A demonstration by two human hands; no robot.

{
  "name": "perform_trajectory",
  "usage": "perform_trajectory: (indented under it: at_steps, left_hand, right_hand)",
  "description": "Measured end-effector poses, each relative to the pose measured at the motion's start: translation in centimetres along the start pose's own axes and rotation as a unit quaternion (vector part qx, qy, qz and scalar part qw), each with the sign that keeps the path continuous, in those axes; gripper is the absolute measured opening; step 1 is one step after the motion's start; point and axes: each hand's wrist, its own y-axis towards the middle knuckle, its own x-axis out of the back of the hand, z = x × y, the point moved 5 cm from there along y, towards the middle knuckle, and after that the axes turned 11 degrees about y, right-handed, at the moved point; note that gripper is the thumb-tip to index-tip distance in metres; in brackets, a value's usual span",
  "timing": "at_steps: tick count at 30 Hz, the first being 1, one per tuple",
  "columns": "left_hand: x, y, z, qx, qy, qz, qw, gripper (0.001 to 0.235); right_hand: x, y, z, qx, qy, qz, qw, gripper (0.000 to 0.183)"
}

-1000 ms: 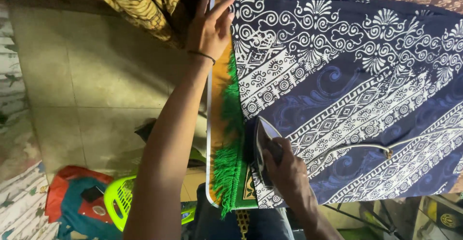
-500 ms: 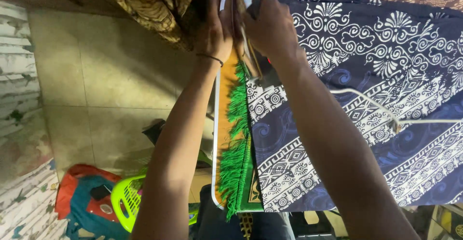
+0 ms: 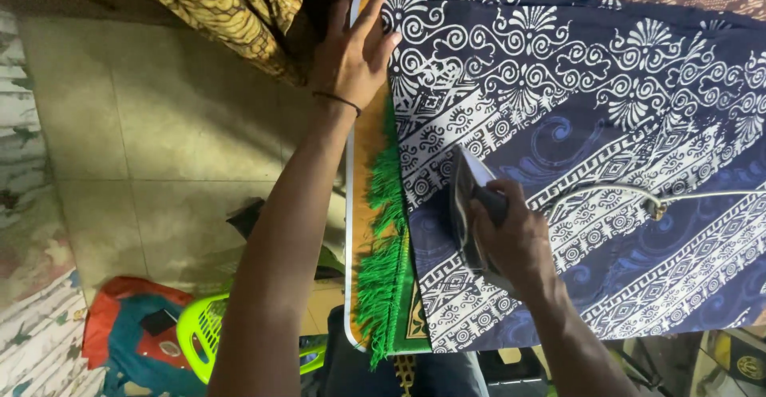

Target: The person irons a patterned blue cloth by placing it on an ironing board, then pressing it with a handheld iron in several passes. The cloth is straightened by hand between passes.

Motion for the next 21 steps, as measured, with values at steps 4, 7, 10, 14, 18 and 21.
perform_trajectory:
  at_steps: [4, 7, 10, 14, 18, 21]
  left_hand:
    - [-0.7, -0.3, 0.4, -0.008, -0.022, -0.008, 1.000, 0.058]
    - [-1.3, -0.4, 0.7, -0.051, -0.001, -0.034, 0.998, 0.061]
    - [-1.6, -0.9, -0.1, -0.041, 0.041, -0.015, 0.998, 0.069]
    - [-1.2, -0.5, -5.2, 0.025, 0.163, -0.011, 0.986, 0.078]
    - [-4.4, -2.4, -9.9, -0.027, 0.102, 0.025, 0.994, 0.075]
    - [-7.0, -3.2, -9.9, -0.013, 0.081, 0.073, 0.994, 0.073]
  right_hand:
    - [1.7, 4.4, 0.8, 0.072, -0.020, -0.058, 0.996, 0.040]
    - [3.0, 11.1, 3.3, 0.128, -0.008, -0.071, 0.989, 0.040]
    - [4.0, 16.6, 6.0, 0.313, 0.015, -0.137, 0.940, 0.037]
    - [4.7, 18.8, 7.5, 0.432, -0.060, -0.218, 0.873, 0.041]
    - [4.6, 11.5, 6.6, 0.202, 0.050, -0.068, 0.976, 0.035]
    - [3.0, 4.7, 1.5, 0.160, 0.061, -0.044, 0.984, 0.035]
